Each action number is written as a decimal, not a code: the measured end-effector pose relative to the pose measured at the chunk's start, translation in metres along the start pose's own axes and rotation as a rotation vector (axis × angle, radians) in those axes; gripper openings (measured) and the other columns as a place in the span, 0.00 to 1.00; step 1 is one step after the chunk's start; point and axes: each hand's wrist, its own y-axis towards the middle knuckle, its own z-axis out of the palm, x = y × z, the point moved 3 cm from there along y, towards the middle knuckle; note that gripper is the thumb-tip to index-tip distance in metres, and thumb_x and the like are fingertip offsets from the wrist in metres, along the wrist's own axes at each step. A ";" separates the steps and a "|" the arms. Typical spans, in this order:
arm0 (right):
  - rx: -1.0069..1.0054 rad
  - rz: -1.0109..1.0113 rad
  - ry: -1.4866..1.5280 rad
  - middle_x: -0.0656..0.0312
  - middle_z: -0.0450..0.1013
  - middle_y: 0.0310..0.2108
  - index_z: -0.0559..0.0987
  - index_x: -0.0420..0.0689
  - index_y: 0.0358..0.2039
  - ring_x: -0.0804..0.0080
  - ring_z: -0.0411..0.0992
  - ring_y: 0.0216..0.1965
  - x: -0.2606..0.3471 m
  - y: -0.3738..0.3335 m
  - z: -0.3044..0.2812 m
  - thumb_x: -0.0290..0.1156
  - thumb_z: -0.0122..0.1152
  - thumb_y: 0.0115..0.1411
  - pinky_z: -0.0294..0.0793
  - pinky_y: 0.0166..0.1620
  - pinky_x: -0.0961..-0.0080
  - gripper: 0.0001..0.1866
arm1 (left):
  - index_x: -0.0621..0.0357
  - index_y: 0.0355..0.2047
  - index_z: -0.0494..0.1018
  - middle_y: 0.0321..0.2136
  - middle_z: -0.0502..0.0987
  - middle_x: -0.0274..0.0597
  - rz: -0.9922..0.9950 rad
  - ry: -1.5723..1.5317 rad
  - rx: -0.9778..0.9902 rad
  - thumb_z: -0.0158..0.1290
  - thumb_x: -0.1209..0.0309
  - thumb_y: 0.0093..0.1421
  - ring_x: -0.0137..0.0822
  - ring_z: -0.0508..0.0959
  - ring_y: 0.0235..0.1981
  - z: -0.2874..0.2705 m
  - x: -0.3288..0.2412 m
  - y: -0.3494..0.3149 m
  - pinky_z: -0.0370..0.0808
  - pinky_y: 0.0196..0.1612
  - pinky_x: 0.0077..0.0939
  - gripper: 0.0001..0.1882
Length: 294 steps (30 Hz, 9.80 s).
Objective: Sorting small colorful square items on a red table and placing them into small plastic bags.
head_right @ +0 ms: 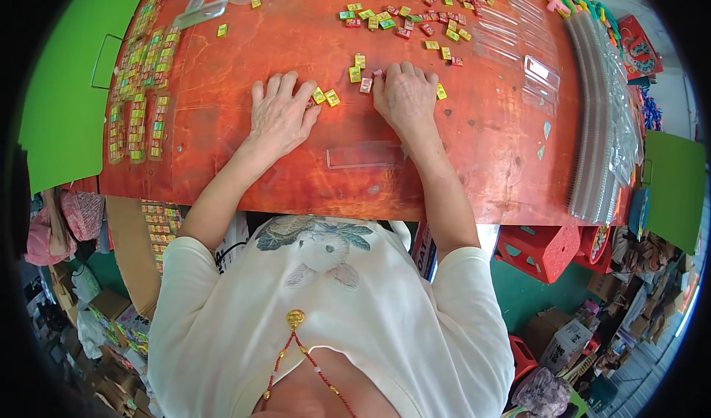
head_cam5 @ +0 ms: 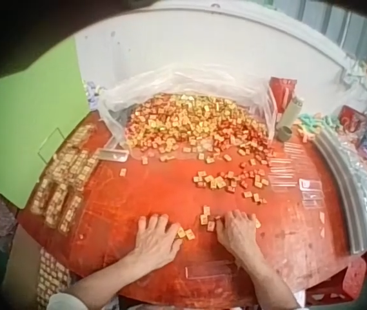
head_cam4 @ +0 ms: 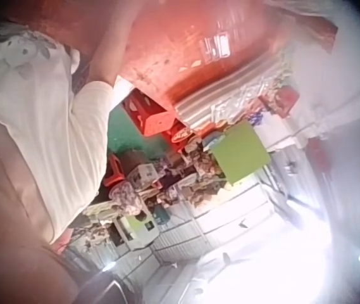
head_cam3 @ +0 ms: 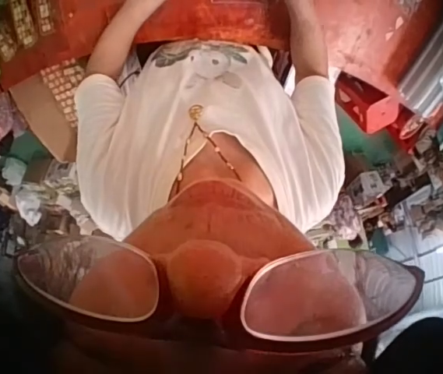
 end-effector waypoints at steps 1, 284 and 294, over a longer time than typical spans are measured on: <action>0.001 -0.003 -0.001 0.56 0.76 0.29 0.78 0.44 0.27 0.57 0.76 0.33 0.003 -0.003 -0.003 0.39 0.60 0.58 0.66 0.42 0.58 0.11 | 0.50 0.45 0.73 0.45 0.70 0.46 0.016 0.018 -0.005 0.60 0.60 0.55 0.46 0.69 0.49 0.001 0.000 0.000 0.60 0.50 0.53 0.19; -0.020 -0.362 0.215 0.57 0.73 0.45 0.79 0.47 0.47 0.57 0.70 0.51 -0.062 0.225 0.061 0.46 0.57 0.63 0.63 0.55 0.52 0.19 | 0.63 0.30 0.73 0.30 0.77 0.57 -0.009 -0.362 0.033 0.45 0.62 0.59 0.58 0.77 0.36 0.033 0.131 0.414 0.71 0.39 0.50 0.16; 0.052 -0.358 0.241 0.56 0.75 0.38 0.82 0.45 0.37 0.56 0.71 0.42 -0.033 0.273 0.090 0.43 0.60 0.61 0.69 0.49 0.61 0.14 | 0.63 0.31 0.72 0.31 0.76 0.56 0.044 -0.357 0.053 0.45 0.62 0.60 0.56 0.76 0.38 0.036 0.129 0.416 0.70 0.41 0.47 0.15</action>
